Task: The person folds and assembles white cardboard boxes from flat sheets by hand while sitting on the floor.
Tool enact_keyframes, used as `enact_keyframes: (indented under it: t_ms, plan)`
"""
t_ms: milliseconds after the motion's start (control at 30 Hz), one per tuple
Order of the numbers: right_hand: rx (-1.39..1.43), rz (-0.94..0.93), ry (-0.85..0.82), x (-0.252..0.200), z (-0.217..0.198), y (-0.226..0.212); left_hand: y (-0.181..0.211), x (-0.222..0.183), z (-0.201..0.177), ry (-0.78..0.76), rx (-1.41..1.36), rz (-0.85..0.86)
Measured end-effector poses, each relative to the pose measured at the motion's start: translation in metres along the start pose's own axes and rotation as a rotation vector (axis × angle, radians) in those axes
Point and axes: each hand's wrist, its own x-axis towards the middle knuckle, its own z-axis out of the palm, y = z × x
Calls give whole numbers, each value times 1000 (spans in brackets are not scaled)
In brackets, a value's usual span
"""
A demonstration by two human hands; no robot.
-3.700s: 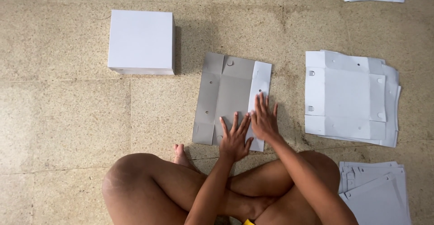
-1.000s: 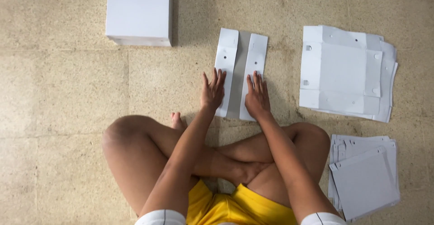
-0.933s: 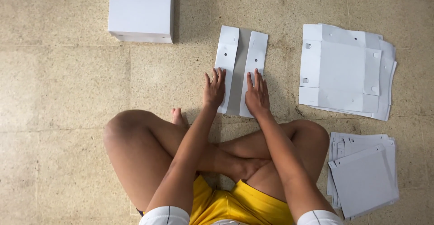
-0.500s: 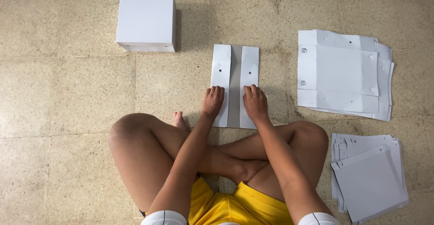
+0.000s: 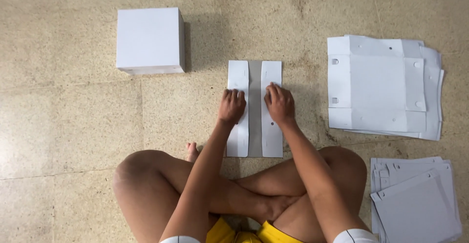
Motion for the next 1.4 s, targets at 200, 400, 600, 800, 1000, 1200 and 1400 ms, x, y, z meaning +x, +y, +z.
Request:
enact_keyframes:
  t_ms: [200, 400, 600, 800, 1000, 1200, 1400]
  plan:
    - [46, 177, -78, 4, 30, 4, -5, 20, -17, -368, 77, -219]
    - [183, 206, -372, 31, -3, -8, -5, 68, -67, -770, -98, -249]
    - [114, 210, -453, 31, 8, 1, -9, 60, -45, -695, -55, -189]
    - [83, 147, -322, 25, 11, 0, -6, 64, -63, -606, 40, -211]
    - [95, 122, -383, 24, 13, 1, -6, 59, -53, -595, -25, -167]
    - [133, 114, -413, 28, 20, 7, -12, 57, -39, -686, -76, -179]
    - [33, 125, -518, 30, 13, 5, -1, 42, 9, -756, 188, -175]
